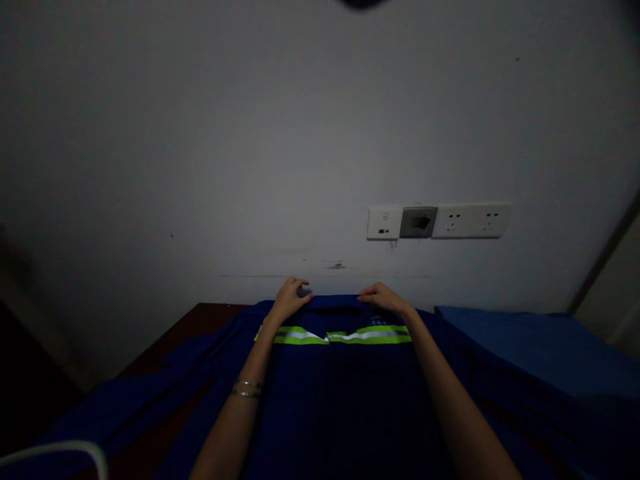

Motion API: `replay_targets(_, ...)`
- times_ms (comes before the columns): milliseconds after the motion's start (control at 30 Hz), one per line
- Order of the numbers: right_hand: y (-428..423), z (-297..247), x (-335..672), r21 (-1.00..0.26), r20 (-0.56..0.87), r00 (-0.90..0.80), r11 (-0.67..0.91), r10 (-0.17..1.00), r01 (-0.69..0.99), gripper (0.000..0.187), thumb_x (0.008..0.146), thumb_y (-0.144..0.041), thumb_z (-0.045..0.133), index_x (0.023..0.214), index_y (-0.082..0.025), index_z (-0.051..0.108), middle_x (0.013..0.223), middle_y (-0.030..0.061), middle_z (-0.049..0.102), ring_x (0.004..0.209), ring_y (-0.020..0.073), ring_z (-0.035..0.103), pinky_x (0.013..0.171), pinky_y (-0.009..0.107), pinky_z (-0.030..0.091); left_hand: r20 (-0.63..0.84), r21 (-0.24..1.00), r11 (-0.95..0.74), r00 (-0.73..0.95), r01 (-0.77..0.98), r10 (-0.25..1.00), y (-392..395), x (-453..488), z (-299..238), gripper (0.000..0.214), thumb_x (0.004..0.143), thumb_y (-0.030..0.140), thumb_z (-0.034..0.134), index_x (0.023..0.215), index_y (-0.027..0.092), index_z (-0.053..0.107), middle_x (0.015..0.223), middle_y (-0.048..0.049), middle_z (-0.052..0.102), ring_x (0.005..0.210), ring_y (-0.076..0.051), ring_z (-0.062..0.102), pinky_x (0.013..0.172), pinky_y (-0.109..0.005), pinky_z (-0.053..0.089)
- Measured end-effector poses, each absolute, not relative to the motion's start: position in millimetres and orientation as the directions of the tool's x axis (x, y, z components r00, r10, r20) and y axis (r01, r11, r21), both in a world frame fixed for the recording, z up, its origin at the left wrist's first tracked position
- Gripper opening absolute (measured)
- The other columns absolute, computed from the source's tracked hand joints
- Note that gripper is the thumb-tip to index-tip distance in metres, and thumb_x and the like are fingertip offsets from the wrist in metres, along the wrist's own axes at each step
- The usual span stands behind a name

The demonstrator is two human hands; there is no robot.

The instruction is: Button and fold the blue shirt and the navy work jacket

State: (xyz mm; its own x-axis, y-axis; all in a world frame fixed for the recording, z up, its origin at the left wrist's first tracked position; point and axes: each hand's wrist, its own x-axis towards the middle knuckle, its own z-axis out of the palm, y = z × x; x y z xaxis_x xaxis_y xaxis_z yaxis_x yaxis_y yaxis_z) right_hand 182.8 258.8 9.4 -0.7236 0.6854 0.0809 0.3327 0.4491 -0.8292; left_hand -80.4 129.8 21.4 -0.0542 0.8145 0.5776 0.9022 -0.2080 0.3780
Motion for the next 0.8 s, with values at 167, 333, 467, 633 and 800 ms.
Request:
replay_targets(167,258.4,11.7,181.8,-0.838,0.071,-0.714,0.430,0.697,0.336,0.038,0.064,-0.045,0.057,0.075,-0.010,0.068,0.043,-0.0047,0.044,0.041,0.0064,0.032,0.042,0.021,0.024,0.643,-0.031,-0.330,0.272,0.943,0.716,125.0,-32.7,21.1,0.028,0.070,0.036,0.065,0.091,0.018,0.057,0.094,-0.0064,0.048,0.091,-0.021,0.043,0.078,-0.034,0.038)
replay_targets(333,256.6,16.2,183.0,-0.850,0.117,-0.692,0.432,0.712,0.301,0.036,0.064,-0.042,0.058,0.074,-0.010,0.068,0.048,-0.0032,0.050,0.044,0.0069,0.037,0.045,0.020,0.028,0.601,-0.135,-0.260,0.288,0.956,0.745,125.6,-21.1,8.3,0.026,0.072,0.018,0.060,0.097,0.017,0.053,0.097,-0.0075,0.045,0.090,-0.021,0.040,0.077,-0.034,0.037)
replay_targets(467,253.9,19.6,184.2,-0.841,0.125,-0.688,0.444,0.715,0.309,0.033,0.065,-0.042,0.058,0.071,-0.011,0.068,0.050,-0.0025,0.053,0.047,0.0079,0.041,0.047,0.020,0.031,0.624,-0.126,-0.215,0.246,0.968,0.741,129.3,-30.6,2.9,0.022,0.077,0.010,0.050,0.097,0.018,0.055,0.096,-0.0079,0.047,0.091,-0.021,0.040,0.078,-0.035,0.035)
replay_targets(633,253.1,21.6,186.9,-0.805,0.147,-0.684,0.489,0.714,0.337,0.030,0.065,-0.039,0.058,0.069,-0.011,0.068,0.047,-0.0040,0.050,0.044,0.0066,0.037,0.045,0.020,0.029,0.623,-0.108,-0.253,0.264,0.961,0.737,133.7,-40.9,4.3,0.014,0.083,0.018,0.046,0.089,0.017,0.059,0.091,-0.0073,0.054,0.090,-0.020,0.045,0.079,-0.034,0.034)
replay_targets(800,251.0,26.2,190.8,-0.782,0.105,-0.696,0.491,0.711,0.383,0.030,0.064,-0.037,0.061,0.075,-0.010,0.068,0.047,-0.0042,0.051,0.043,0.0065,0.038,0.044,0.020,0.028,0.577,-0.053,-0.308,0.281,0.950,0.767,133.4,-47.4,12.8,0.018,0.086,0.019,0.045,0.090,0.016,0.061,0.086,-0.0063,0.061,0.086,-0.017,0.053,0.080,-0.032,0.034)
